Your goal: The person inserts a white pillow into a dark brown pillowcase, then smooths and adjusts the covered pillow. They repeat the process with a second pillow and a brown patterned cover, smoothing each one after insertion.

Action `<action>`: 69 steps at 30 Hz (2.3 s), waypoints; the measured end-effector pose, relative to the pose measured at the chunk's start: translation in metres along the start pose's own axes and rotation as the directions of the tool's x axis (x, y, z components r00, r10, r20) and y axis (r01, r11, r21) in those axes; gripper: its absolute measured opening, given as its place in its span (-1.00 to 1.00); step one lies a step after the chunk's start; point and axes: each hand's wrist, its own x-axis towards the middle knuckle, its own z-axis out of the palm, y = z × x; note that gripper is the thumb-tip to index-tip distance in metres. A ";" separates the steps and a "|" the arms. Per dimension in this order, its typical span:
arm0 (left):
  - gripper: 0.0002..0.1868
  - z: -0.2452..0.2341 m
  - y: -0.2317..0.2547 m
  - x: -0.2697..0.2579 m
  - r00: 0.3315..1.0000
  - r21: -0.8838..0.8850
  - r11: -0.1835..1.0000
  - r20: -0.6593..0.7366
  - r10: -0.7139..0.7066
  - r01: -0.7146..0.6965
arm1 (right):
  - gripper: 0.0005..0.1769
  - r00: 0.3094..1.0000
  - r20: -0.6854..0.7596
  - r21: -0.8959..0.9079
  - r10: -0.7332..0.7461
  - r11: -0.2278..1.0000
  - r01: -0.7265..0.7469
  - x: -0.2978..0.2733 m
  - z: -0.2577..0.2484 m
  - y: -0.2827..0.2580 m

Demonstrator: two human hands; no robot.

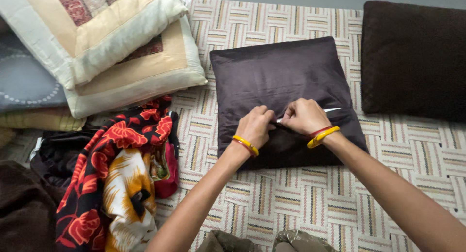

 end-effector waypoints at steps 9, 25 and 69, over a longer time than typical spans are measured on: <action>-0.83 -0.020 -0.005 0.004 0.981 -0.092 0.990 0.173 -0.087 0.105 | -0.73 0.934 -0.134 -0.035 0.331 0.940 -0.338 -0.009 -0.068 0.103; -0.78 -0.038 -0.005 -0.005 0.982 -0.238 0.956 0.124 -0.144 0.170 | -0.78 0.885 -0.419 -0.410 -0.201 0.912 0.013 -0.048 -0.001 0.035; -0.62 -0.021 -0.029 0.004 0.993 0.005 0.994 0.021 -0.113 0.113 | -0.70 0.885 0.105 -0.224 -0.454 0.856 0.466 0.007 -0.089 0.116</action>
